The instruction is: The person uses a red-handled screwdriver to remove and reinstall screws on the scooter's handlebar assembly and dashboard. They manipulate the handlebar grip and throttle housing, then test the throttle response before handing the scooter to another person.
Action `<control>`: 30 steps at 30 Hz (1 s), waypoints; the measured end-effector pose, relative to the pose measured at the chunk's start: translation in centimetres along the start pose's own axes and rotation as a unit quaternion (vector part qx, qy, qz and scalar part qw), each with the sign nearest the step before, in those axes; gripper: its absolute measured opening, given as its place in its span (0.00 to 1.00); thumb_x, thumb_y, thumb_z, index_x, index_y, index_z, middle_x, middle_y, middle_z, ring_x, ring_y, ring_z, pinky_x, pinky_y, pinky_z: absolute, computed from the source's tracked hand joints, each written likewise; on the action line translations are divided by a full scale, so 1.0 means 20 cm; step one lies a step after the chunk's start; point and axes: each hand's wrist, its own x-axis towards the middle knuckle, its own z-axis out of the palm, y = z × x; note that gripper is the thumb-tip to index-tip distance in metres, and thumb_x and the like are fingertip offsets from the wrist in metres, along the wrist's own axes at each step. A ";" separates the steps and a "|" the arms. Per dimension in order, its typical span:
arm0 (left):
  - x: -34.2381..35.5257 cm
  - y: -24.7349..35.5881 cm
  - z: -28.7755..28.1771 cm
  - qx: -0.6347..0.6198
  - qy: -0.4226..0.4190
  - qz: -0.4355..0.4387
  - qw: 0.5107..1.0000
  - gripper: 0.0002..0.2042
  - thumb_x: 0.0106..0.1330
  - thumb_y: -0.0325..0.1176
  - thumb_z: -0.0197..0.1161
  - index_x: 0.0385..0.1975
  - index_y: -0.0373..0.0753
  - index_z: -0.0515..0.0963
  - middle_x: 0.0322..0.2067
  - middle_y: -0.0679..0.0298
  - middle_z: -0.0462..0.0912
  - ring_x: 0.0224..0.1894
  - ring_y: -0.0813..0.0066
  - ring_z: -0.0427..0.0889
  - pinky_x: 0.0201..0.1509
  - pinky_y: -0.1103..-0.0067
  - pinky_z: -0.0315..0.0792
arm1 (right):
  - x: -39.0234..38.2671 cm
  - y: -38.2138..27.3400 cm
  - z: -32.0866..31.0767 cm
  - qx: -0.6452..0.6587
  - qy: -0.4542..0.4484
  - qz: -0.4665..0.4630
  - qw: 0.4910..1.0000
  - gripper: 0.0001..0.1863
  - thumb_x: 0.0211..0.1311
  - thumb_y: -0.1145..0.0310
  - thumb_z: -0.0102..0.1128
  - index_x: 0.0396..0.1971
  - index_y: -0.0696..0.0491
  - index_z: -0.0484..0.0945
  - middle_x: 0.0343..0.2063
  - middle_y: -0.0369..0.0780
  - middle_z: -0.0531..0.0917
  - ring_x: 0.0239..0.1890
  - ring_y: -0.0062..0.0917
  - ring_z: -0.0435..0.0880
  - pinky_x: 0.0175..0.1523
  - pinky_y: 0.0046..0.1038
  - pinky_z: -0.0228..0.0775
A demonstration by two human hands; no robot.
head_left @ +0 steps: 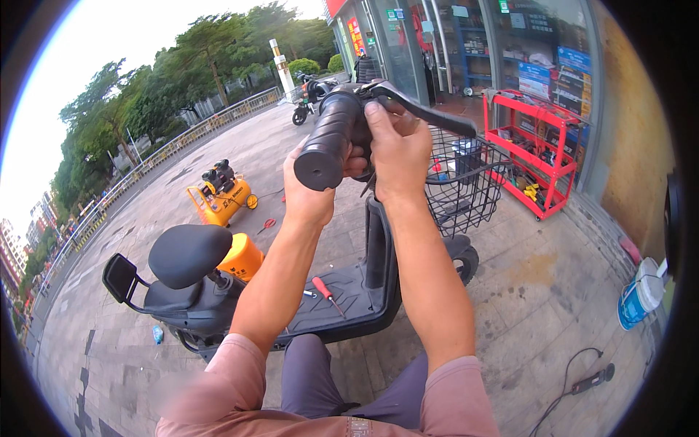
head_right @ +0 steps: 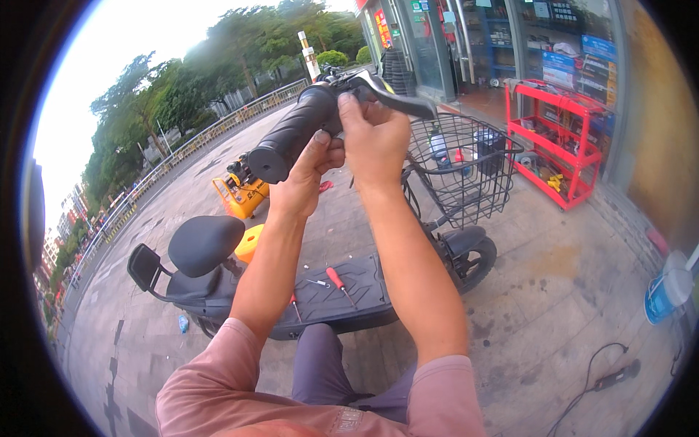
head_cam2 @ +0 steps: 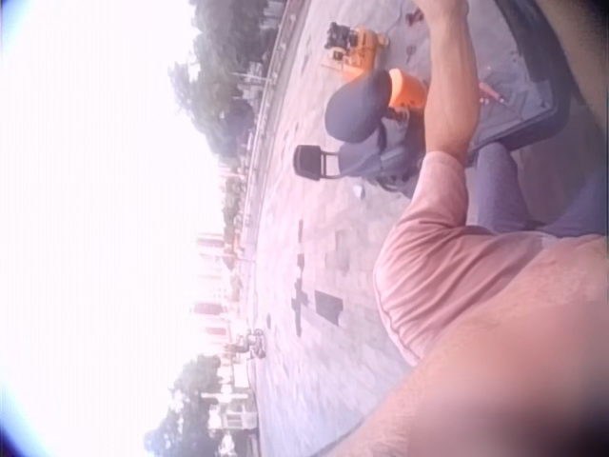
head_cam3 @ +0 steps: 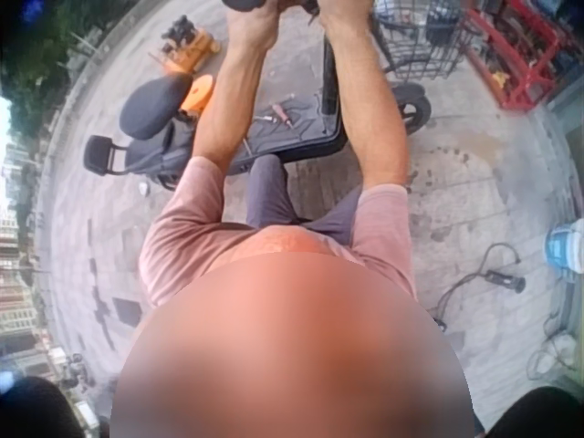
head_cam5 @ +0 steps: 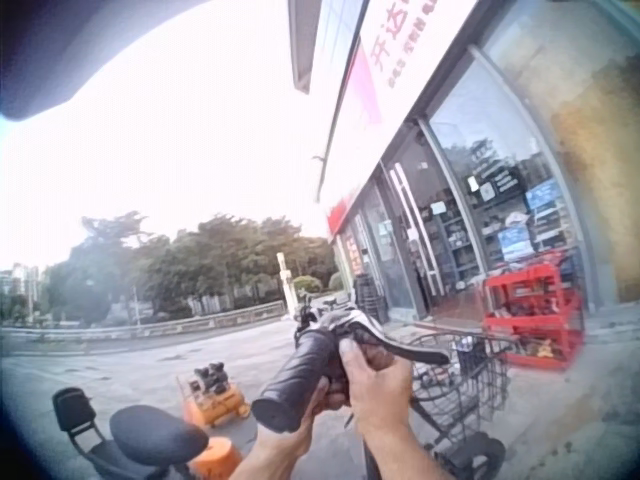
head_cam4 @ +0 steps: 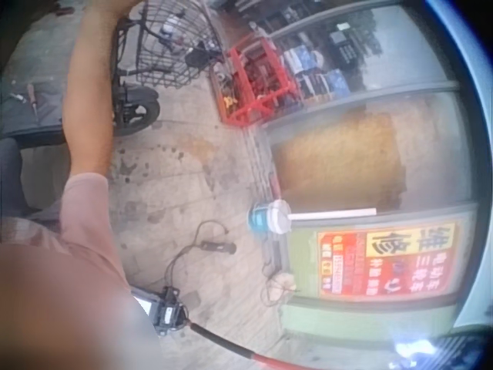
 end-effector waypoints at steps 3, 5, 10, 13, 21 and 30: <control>0.01 0.02 0.00 -0.039 0.014 -0.038 0.998 0.08 0.59 0.23 0.62 0.38 0.29 0.76 0.29 0.55 0.82 0.25 0.71 0.84 0.29 0.78 0.80 | 0.02 -0.03 -0.02 -0.019 -0.010 0.031 0.999 0.08 0.58 0.77 0.61 0.36 0.64 0.76 0.30 0.39 0.83 0.30 0.18 0.80 0.35 0.21 0.71; 0.02 0.03 -0.01 -0.057 -0.009 -0.048 0.997 0.09 0.58 0.22 0.63 0.38 0.29 0.76 0.28 0.55 0.82 0.25 0.71 0.83 0.28 0.78 0.80 | 0.04 -0.06 -0.04 -0.033 -0.025 0.049 0.998 0.09 0.56 0.75 0.64 0.36 0.62 0.77 0.28 0.37 0.82 0.28 0.17 0.78 0.33 0.19 0.68; 0.05 0.05 -0.03 -0.072 -0.053 -0.058 0.994 0.11 0.57 0.21 0.64 0.40 0.30 0.75 0.29 0.56 0.82 0.25 0.72 0.83 0.29 0.78 0.80 | 0.09 -0.11 -0.11 -0.027 -0.069 0.170 0.983 0.11 0.53 0.69 0.70 0.34 0.55 0.79 0.24 0.35 0.79 0.18 0.10 0.68 0.18 0.13 0.52; 0.06 0.03 -0.03 -0.081 -0.061 -0.052 0.994 0.12 0.57 0.21 0.64 0.40 0.30 0.74 0.29 0.56 0.82 0.24 0.72 0.83 0.29 0.78 0.81 | 0.13 -0.10 -0.13 0.003 -0.084 0.196 0.977 0.11 0.53 0.68 0.70 0.33 0.54 0.79 0.24 0.35 0.79 0.16 0.09 0.66 0.16 0.13 0.49; 0.05 0.01 -0.05 -0.058 -0.048 -0.042 0.996 0.09 0.59 0.24 0.63 0.39 0.29 0.75 0.29 0.54 0.82 0.26 0.68 0.84 0.31 0.76 0.81 | 0.12 -0.10 -0.17 0.013 -0.109 0.193 0.975 0.11 0.58 0.65 0.66 0.37 0.53 0.77 0.23 0.37 0.78 0.15 0.09 0.65 0.15 0.13 0.48; -0.11 -0.07 -0.12 -0.023 -0.002 -0.074 0.997 0.14 0.66 0.30 0.60 0.48 0.33 0.73 0.35 0.57 0.82 0.33 0.70 0.83 0.40 0.75 0.78 | -0.08 -0.11 -0.32 -0.075 -0.026 0.070 0.994 0.17 0.67 0.55 0.52 0.32 0.56 0.75 0.22 0.34 0.75 0.19 0.12 0.67 0.21 0.16 0.55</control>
